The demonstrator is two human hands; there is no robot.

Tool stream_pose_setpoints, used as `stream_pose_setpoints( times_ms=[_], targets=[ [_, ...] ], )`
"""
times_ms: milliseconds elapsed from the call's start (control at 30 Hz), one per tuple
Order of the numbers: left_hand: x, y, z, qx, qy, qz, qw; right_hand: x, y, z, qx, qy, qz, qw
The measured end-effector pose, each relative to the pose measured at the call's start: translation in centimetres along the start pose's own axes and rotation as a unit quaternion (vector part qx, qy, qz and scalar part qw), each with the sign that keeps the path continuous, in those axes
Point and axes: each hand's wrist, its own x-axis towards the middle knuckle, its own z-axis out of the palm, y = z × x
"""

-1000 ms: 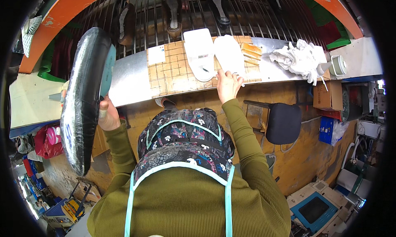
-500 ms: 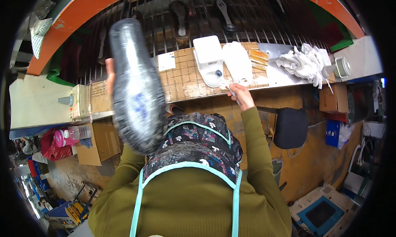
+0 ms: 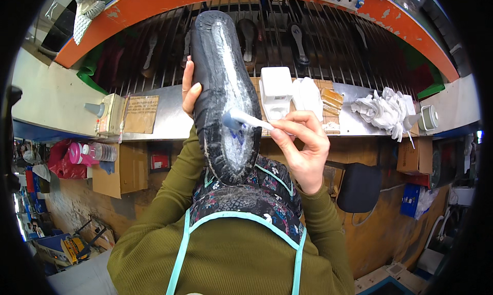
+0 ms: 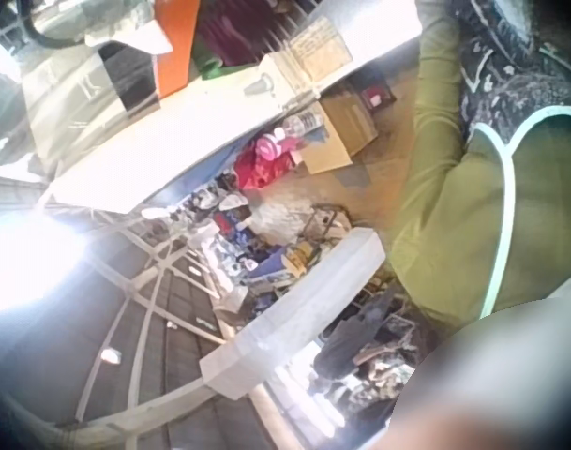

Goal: The person applies a white adhesive to the soles of two shoes using a small brush. They repeatedly dip the brush into a container and spread the glue along the edges and center of each sole, then set the shoes aside.

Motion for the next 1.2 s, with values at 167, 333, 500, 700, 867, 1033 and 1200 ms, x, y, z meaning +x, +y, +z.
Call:
stream_pose_setpoints(
  times_ms=[167,333,500,700,867,1033,1200],
  targets=[
    [-0.3,1.7,-0.6,-0.015,-0.016,-0.011,1.000,1.3,1.4,0.9,-0.014,-0.005,-0.028,0.999],
    [0.2,3.2,-1.9,0.014,-0.090,-0.013,0.996,4.3,1.9,1.3,-0.021,0.006,-0.072,0.997],
    [1.0,3.9,-1.9,0.015,-0.114,0.014,0.993,7.5,1.4,1.3,-0.032,0.031,-0.127,0.991],
    [2.1,3.8,-2.3,0.003,-0.147,0.025,0.989,10.2,0.8,0.9,-0.115,0.083,-0.178,0.974],
    [2.8,4.4,-2.7,0.003,-0.180,-0.061,0.982,11.2,1.0,0.2,-0.165,0.071,-0.204,0.962],
    [3.2,4.4,-2.8,0.001,-0.180,-0.057,0.982,11.7,1.4,-0.7,-0.172,0.032,-0.223,0.959],
    [3.3,4.3,-2.9,0.011,-0.180,-0.034,0.983,11.7,1.9,-0.2,-0.149,0.051,-0.209,0.965]
  ],
)
